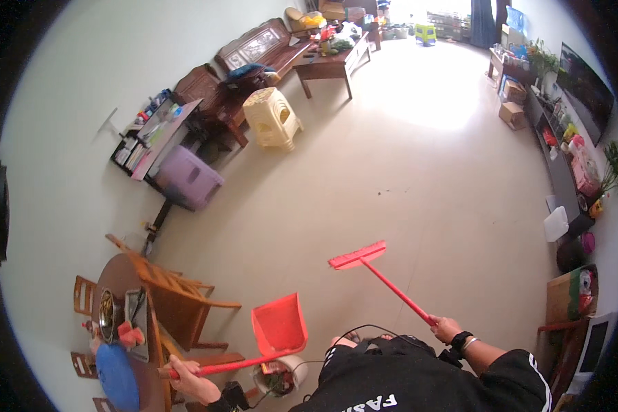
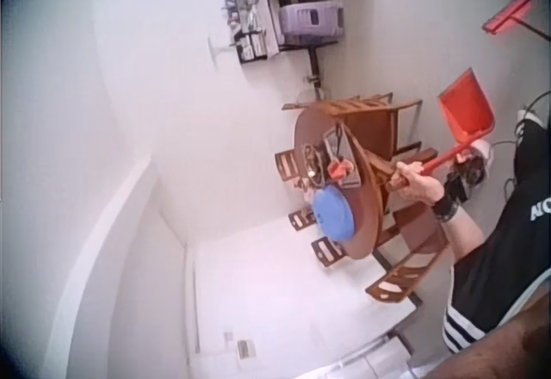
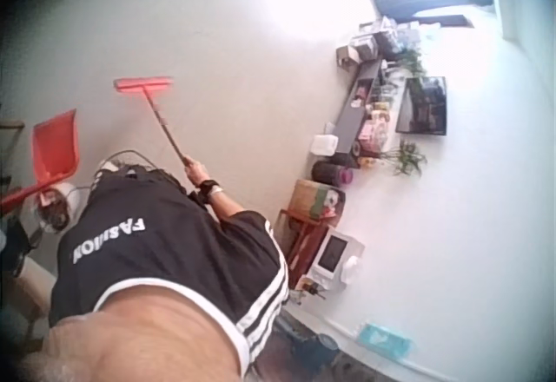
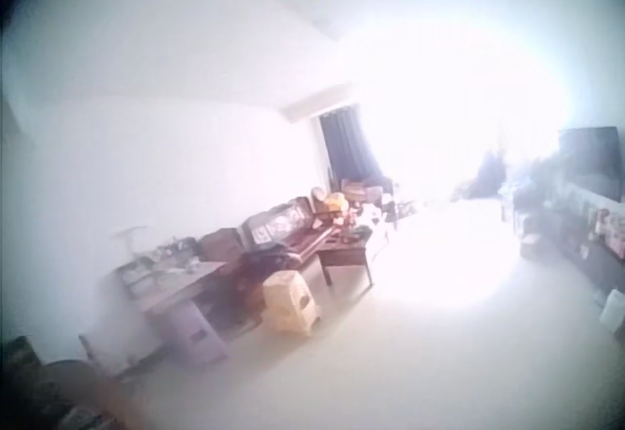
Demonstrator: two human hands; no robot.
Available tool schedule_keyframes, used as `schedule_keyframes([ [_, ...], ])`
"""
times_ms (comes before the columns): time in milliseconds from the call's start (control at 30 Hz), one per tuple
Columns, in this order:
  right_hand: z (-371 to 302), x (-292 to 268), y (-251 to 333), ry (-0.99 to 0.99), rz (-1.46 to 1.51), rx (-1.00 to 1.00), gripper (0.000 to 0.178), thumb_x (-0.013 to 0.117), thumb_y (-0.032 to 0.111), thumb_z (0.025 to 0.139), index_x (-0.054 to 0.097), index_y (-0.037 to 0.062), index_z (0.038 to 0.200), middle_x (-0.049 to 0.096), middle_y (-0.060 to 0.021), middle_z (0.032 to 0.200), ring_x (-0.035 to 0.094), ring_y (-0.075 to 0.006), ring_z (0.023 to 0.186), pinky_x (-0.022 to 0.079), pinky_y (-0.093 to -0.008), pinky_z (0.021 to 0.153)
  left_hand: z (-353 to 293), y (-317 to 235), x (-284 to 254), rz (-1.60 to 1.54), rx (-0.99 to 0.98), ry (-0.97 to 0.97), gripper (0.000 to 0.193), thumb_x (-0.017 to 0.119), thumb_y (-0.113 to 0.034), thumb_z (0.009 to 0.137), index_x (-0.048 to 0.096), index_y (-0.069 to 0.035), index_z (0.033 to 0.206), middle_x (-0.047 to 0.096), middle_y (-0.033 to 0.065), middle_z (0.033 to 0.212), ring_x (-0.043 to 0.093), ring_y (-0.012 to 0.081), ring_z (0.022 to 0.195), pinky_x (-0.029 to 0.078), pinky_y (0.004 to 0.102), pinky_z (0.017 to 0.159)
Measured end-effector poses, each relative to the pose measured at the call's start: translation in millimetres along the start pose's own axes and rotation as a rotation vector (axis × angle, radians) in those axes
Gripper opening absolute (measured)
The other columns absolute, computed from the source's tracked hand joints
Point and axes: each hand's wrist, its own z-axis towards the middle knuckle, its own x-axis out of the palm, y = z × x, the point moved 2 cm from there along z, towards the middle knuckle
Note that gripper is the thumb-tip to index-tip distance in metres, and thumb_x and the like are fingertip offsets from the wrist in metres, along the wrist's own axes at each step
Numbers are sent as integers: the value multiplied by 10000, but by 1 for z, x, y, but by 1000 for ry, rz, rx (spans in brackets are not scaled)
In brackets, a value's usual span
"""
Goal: The person sweeps debris from the floor into a dustpan using a broom, then cleans a bathroom sink and faucet with a cloth. Afterward, the person wipes a wall and unties a small plastic bag on a table.
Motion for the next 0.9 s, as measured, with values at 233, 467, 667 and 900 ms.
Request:
schedule_keyframes([
  [233,52,-21,94,-9,-76,33,469,529,252,860,470,187,1321,663,-163,937,652,-281,708,532,-399,656,54,85,94,249,-142,69,289,557,-244,921,464,-57,722,407,6,493,398,112,472,370,267,512],
  [467,64,-38,156,50,87,157,473,510,217,884,436,176,1349,659,-154,872,611,-222,567,526,-362,528,90,177,173,135,-399,274,177,585,-116,869,597,-51,1033,430,-3,641,401,74,515,358,238,485],
  [667,86,-46,165,7,233,163,494,506,182,905,395,213,1386,486,-12,610,461,-108,469,434,-275,393,95,246,232,176,-462,480,183,596,-75,856,596,17,1014,529,29,725,470,93,542,416,241,537],
  [900,138,-92,163,-66,280,205,455,546,185,864,477,143,1312,657,-133,813,613,-215,583,497,-360,555,69,281,287,205,-501,610,153,586,-195,894,550,-53,939,557,28,797,515,104,729,449,257,668],
])
